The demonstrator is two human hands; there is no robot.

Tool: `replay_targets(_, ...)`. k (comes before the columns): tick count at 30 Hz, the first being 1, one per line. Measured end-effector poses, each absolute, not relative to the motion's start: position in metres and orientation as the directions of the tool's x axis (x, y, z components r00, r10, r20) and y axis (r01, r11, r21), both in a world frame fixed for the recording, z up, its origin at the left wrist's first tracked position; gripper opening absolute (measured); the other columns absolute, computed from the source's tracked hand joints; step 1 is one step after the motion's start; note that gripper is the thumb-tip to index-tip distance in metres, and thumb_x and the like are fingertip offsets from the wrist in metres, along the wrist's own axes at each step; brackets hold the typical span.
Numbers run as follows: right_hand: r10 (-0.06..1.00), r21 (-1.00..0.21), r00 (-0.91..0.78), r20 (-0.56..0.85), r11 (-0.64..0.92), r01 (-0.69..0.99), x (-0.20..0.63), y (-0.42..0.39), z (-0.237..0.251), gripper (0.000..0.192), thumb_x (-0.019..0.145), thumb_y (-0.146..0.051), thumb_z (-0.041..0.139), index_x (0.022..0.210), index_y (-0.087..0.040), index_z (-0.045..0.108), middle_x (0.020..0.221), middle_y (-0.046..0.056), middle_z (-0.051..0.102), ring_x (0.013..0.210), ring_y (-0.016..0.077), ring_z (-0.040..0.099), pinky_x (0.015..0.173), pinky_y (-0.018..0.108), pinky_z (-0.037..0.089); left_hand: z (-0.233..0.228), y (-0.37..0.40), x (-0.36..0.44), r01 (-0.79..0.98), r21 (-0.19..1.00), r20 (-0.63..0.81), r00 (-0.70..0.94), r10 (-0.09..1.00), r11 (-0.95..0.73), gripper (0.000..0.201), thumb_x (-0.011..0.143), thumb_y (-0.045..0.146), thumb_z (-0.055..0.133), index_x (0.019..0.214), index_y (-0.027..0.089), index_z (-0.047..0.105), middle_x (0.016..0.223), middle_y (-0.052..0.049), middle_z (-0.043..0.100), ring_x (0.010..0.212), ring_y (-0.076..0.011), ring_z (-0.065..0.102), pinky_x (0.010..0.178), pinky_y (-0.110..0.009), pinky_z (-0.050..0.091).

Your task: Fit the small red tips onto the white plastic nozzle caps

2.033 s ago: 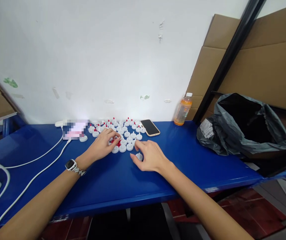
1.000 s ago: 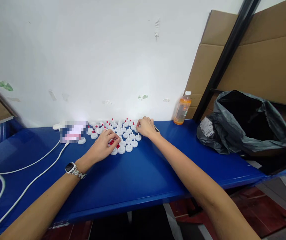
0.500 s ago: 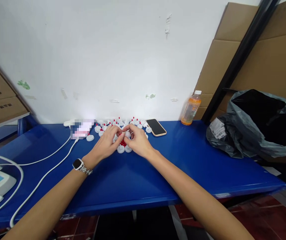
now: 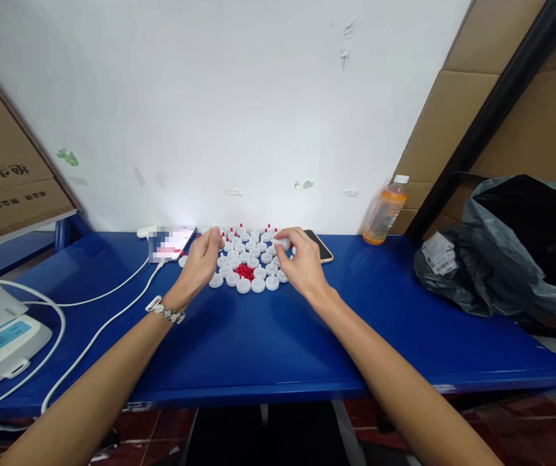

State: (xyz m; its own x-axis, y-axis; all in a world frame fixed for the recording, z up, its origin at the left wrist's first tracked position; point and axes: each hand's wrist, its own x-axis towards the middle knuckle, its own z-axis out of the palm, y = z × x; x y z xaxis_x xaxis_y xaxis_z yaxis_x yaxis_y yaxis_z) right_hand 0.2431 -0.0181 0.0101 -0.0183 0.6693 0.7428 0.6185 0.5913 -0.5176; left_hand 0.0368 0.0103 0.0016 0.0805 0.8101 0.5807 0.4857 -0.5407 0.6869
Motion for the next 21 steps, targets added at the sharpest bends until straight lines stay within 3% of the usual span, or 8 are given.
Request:
replay_targets(4,0.774,-0.643,0.078,0.629,0.461,0.611,0.253,-0.01,0.01,0.016,0.086,-0.031,0.061,0.094,-0.02,0.069,0.091,0.004,0.072,0.076,0.0179,0.062,0.073,0.031,0.048,-0.008,0.02,0.028,0.627,0.428,0.529,0.41,0.743,-0.651,0.031,0.102,0.039,0.038,0.084,0.02,0.055,0.087,-0.005,0.056,0.086,-0.0213,0.05,0.083,-0.037,0.04)
replay_targets(7,0.782,-0.614,0.091,0.616,0.404,0.678,0.261,0.002,0.003,0.016,0.082,-0.032,0.064,0.09,-0.02,0.072,0.1,0.007,0.069,0.081,0.0188,0.061,0.073,0.031,0.046,-0.015,0.021,0.028,0.654,0.335,0.469,0.508,0.722,-0.678,0.029,0.1,0.039,0.044,0.099,0.021,0.066,0.099,-0.007,0.059,0.097,-0.0242,0.051,0.09,-0.041,0.042)
replay_targets(13,0.868,-0.524,0.015,0.496,0.285,0.803,0.283,0.038,-0.002,0.015,0.08,-0.028,0.062,0.088,-0.019,0.071,0.077,0.003,0.069,0.072,0.0176,0.06,0.072,0.031,0.041,-0.015,0.021,0.028,0.663,0.33,0.443,0.52,0.73,-0.672,0.031,0.099,0.039,0.044,0.104,0.021,0.069,0.098,-0.008,0.06,0.096,-0.0251,0.052,0.091,-0.044,0.044)
replay_targets(18,0.907,-0.282,-0.081,0.413,0.212,0.936,0.276,0.06,0.001,0.016,0.08,-0.024,0.059,0.082,-0.019,0.074,0.079,0.006,0.074,0.088,0.0234,0.063,0.09,0.041,0.031,-0.015,0.019,0.033,0.655,0.344,0.438,0.521,0.732,-0.672,0.03,0.099,0.037,0.045,0.094,0.02,0.069,0.096,-0.007,0.06,0.096,-0.0246,0.052,0.091,-0.043,0.044)
replay_targets(21,0.941,-0.282,-0.106,0.32,0.201,0.938,0.273,0.067,0.0,0.017,0.08,-0.03,0.061,0.079,-0.02,0.075,0.079,0.006,0.075,0.09,0.0248,0.063,0.092,0.043,0.027,-0.016,0.018,0.034,0.652,0.35,0.431,0.525,0.734,-0.672,0.029,0.099,0.036,0.045,0.093,0.02,0.069,0.096,-0.007,0.06,0.096,-0.0244,0.051,0.09,-0.043,0.044)
